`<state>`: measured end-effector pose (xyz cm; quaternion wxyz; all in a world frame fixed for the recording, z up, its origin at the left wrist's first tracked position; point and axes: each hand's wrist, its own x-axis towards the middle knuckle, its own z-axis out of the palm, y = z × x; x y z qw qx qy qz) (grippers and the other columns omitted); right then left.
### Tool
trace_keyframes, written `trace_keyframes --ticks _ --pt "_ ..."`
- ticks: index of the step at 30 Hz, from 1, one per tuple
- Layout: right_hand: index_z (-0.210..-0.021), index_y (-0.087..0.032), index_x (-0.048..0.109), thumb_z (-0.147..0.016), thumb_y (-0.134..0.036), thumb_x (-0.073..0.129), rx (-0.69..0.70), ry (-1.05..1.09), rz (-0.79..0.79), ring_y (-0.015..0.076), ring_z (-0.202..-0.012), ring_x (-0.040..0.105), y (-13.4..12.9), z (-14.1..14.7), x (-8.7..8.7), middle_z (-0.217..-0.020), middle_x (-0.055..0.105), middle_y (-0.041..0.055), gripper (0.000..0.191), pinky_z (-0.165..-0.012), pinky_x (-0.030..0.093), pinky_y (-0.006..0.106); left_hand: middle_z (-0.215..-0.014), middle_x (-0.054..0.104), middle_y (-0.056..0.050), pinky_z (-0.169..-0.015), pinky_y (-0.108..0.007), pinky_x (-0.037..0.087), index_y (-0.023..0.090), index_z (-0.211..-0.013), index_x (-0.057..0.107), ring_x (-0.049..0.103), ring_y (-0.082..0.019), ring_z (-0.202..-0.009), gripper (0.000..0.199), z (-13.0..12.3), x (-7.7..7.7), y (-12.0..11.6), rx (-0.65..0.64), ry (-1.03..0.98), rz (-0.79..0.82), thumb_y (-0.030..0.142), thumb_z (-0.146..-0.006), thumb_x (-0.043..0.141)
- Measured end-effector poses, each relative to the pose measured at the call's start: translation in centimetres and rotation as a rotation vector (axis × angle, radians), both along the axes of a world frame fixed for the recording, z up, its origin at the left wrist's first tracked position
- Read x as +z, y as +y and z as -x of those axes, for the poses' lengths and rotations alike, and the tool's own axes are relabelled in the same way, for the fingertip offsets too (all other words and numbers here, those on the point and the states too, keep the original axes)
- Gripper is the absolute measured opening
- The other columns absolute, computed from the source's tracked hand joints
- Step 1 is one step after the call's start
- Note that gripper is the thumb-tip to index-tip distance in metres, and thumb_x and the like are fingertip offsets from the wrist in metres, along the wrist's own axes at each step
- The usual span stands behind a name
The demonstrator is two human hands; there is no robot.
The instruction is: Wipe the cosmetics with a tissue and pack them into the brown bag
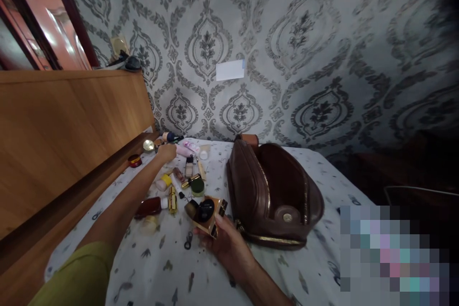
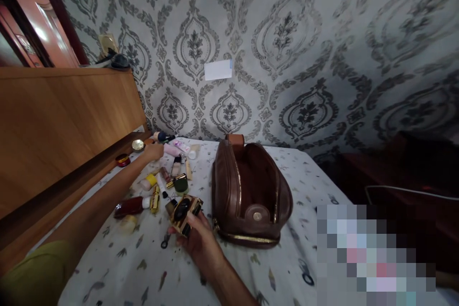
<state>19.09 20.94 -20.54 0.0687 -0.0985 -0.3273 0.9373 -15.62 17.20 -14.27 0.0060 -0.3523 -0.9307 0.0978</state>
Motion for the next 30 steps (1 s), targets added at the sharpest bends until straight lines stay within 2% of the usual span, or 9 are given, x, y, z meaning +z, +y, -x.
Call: trace_keyframes --ticks 4,9,12,16,19,22,25,27,30 --pt "-0.094 -0.022 0.067 -0.063 -0.048 0.085 0.009 -0.002 -0.002 0.0218 -0.079 0.072 0.0 0.0 0.0 -0.098 0.075 0.0017 0.044 -0.058 0.045 0.024 -0.125 0.059 -0.010 -0.089 -0.045 0.054 0.017 -0.125 0.056 0.062 -0.023 -0.107 0.036 -2.1 0.6 1.0 -0.122 0.033 -0.060 0.035 -0.093 0.059" --pt "-0.096 -0.022 0.067 -0.065 -0.049 0.083 0.012 -0.006 -0.018 0.0224 -0.080 0.072 0.0 0.0 -0.3 -0.101 0.075 0.0022 0.044 -0.060 0.046 0.026 -0.122 0.061 -0.010 -0.088 -0.045 0.054 0.017 -0.124 0.057 0.063 -0.023 -0.104 0.035 -6.1 -0.5 4.5 -0.280 0.024 -0.081 0.034 -0.094 0.059" --pt "-0.096 -0.021 0.067 -0.065 -0.050 0.083 0.010 -0.009 -0.023 0.0225 -0.080 0.072 0.0 -0.1 -0.3 -0.097 0.076 0.0020 0.045 -0.060 0.047 0.026 -0.121 0.061 -0.009 -0.088 -0.044 0.055 0.016 -0.122 0.058 0.063 -0.022 -0.103 0.034 -7.5 -0.6 6.1 -0.276 0.025 -0.079 0.034 -0.093 0.060" --pt "-0.098 -0.021 0.066 -0.066 -0.048 0.082 0.017 0.000 -0.017 0.0214 -0.080 0.073 0.0 -0.1 -0.3 -0.099 0.076 0.0018 0.044 -0.060 0.048 0.025 -0.122 0.061 -0.010 -0.089 -0.045 0.054 0.016 -0.121 0.058 0.062 -0.023 -0.105 0.034 -7.3 1.2 5.4 -0.218 0.057 -0.114 0.034 -0.093 0.060" --pt "-0.100 -0.022 0.066 -0.069 -0.046 0.080 0.030 0.024 0.016 0.0210 -0.079 0.073 0.2 0.0 -0.3 -0.098 0.076 0.0017 0.041 -0.060 0.050 0.025 -0.122 0.061 -0.010 -0.090 -0.046 0.053 0.015 -0.121 0.058 0.062 -0.023 -0.105 0.035 -7.2 3.0 2.7 -0.182 0.086 -0.169 0.036 -0.093 0.059" --pt "-0.101 -0.022 0.065 -0.074 -0.044 0.077 0.046 0.036 0.073 0.0196 -0.077 0.073 0.5 0.1 -0.5 -0.092 0.076 0.0026 0.036 -0.058 0.050 0.023 -0.118 0.065 -0.009 -0.092 -0.044 0.050 0.018 -0.120 0.060 0.063 -0.023 -0.106 0.032 -8.4 3.7 -1.8 -0.168 0.110 -0.224 0.038 -0.097 0.050" --pt "-0.096 -0.020 0.065 -0.080 -0.043 0.071 0.051 0.026 0.150 0.0191 -0.076 0.073 1.1 0.3 -0.7 -0.088 0.076 0.0050 0.028 -0.058 0.051 0.023 -0.109 0.071 -0.009 -0.089 -0.035 0.048 0.022 -0.108 0.068 0.064 -0.025 -0.106 0.033 -10.6 2.6 -7.4 -0.124 0.133 -0.250 0.036 -0.098 0.041" --pt "-0.095 -0.020 0.065 -0.082 -0.044 0.068 0.044 0.020 0.205 0.0203 -0.077 0.073 1.4 0.4 -0.9 -0.088 0.076 0.0069 0.027 -0.057 0.052 0.024 -0.106 0.071 -0.012 -0.084 -0.036 0.048 0.020 -0.103 0.070 0.066 -0.028 -0.103 0.037 -11.8 1.4 -11.2 -0.043 0.155 -0.263 0.039 -0.097 0.039" --pt "-0.092 -0.020 0.065 -0.082 -0.043 0.069 0.039 0.009 0.250 0.0217 -0.076 0.073 1.6 0.5 -1.0 -0.088 0.076 0.0080 0.025 -0.055 0.052 0.025 -0.109 0.069 -0.015 -0.079 -0.038 0.049 0.020 -0.108 0.069 0.067 -0.032 -0.100 0.043 -12.2 -0.2 -16.3 0.111 0.173 -0.306 0.049 -0.094 0.041"
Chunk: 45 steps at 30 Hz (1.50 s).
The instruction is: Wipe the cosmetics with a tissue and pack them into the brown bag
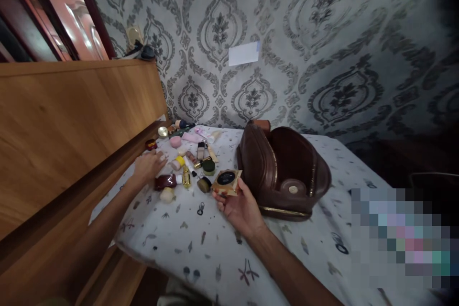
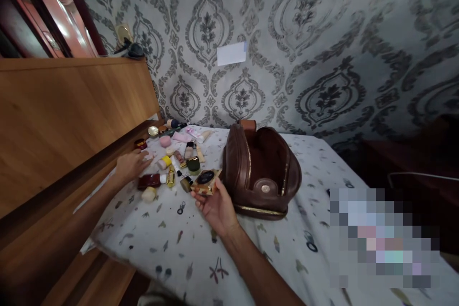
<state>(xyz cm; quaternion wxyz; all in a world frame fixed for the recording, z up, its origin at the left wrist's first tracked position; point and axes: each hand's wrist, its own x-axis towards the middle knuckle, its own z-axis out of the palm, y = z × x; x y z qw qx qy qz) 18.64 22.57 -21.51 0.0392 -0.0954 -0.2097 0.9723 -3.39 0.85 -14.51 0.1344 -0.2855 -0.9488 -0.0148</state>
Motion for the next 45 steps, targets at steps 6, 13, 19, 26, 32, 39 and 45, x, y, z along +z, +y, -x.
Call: trace_keyframes --ticks 6,13,19,26,32,39,45 --pt "-0.092 -0.019 0.065 -0.084 -0.043 0.066 0.004 -0.013 -0.019 0.0218 -0.076 0.073 -0.2 -0.2 0.3 -0.086 0.076 0.0101 0.025 -0.054 0.052 0.024 -0.124 0.068 -0.008 -0.088 -0.034 0.049 0.024 -0.120 0.065 0.064 -0.029 -0.112 0.051 2.7 -1.0 -6.4 0.130 -0.118 -0.172 0.056 -0.085 0.049" --pt "-0.091 -0.021 0.065 -0.083 -0.044 0.067 -0.010 -0.028 -0.034 0.0207 -0.075 0.072 -0.3 -0.3 0.6 -0.086 0.075 0.0078 0.024 -0.054 0.051 0.025 -0.106 0.076 -0.008 -0.080 -0.028 0.051 0.017 -0.105 0.072 0.069 -0.024 -0.098 0.051 4.1 -1.3 -9.4 0.193 -0.157 -0.367 0.049 -0.087 0.038" --pt "-0.099 -0.024 0.064 -0.081 -0.043 0.069 -0.021 0.001 -0.115 0.0200 -0.077 0.073 -0.6 -0.4 0.5 -0.089 0.076 0.0038 0.026 -0.055 0.051 0.025 -0.098 0.076 -0.011 -0.080 -0.032 0.050 0.016 -0.095 0.071 0.068 -0.026 -0.089 0.041 2.3 -0.6 -9.4 0.221 -0.053 -0.479 0.045 -0.081 0.047" --pt "-0.094 -0.024 0.063 -0.071 -0.040 0.079 -0.050 0.013 -0.194 0.0235 -0.089 0.074 -1.6 -0.9 1.0 -0.094 0.076 0.0002 0.032 -0.080 0.054 0.033 -0.104 0.071 -0.009 -0.076 -0.031 0.050 0.015 -0.100 0.066 0.065 -0.022 -0.086 0.040 -1.9 0.7 -3.8 0.015 0.010 -0.585 0.044 -0.087 0.042" --pt "-0.098 -0.024 0.062 -0.069 -0.044 0.078 -0.171 0.017 -0.260 0.0178 -0.074 0.072 -1.5 -0.4 0.4 -0.083 0.074 -0.0026 0.039 -0.064 0.051 0.027 -0.105 0.069 -0.005 -0.085 -0.030 0.051 0.025 -0.099 0.068 0.064 -0.021 -0.098 0.025 -9.2 -2.5 4.0 -0.390 -0.118 -0.420 0.035 -0.092 0.047" --pt "-0.092 -0.023 0.058 -0.066 -0.050 0.079 -0.224 0.016 -0.281 0.0139 -0.062 0.066 -2.0 -0.1 -0.1 -0.075 0.066 -0.0064 0.043 -0.051 0.046 0.023 -0.117 0.066 -0.013 -0.079 -0.037 0.051 0.024 -0.120 0.065 0.065 -0.030 -0.104 0.036 -10.8 -3.2 6.7 -0.340 -0.080 -0.060 0.031 -0.095 0.040" --pt "-0.091 -0.022 0.053 -0.067 -0.053 0.077 -0.201 -0.011 -0.260 0.0150 -0.058 0.066 -1.7 0.4 -0.3 -0.070 0.060 -0.0062 0.046 -0.050 0.046 0.025 -0.114 0.071 -0.016 -0.075 -0.042 0.052 0.019 -0.127 0.059 0.068 -0.035 -0.097 0.051 -8.3 -3.3 7.5 -0.191 -0.075 -0.003 0.047 -0.091 0.036"
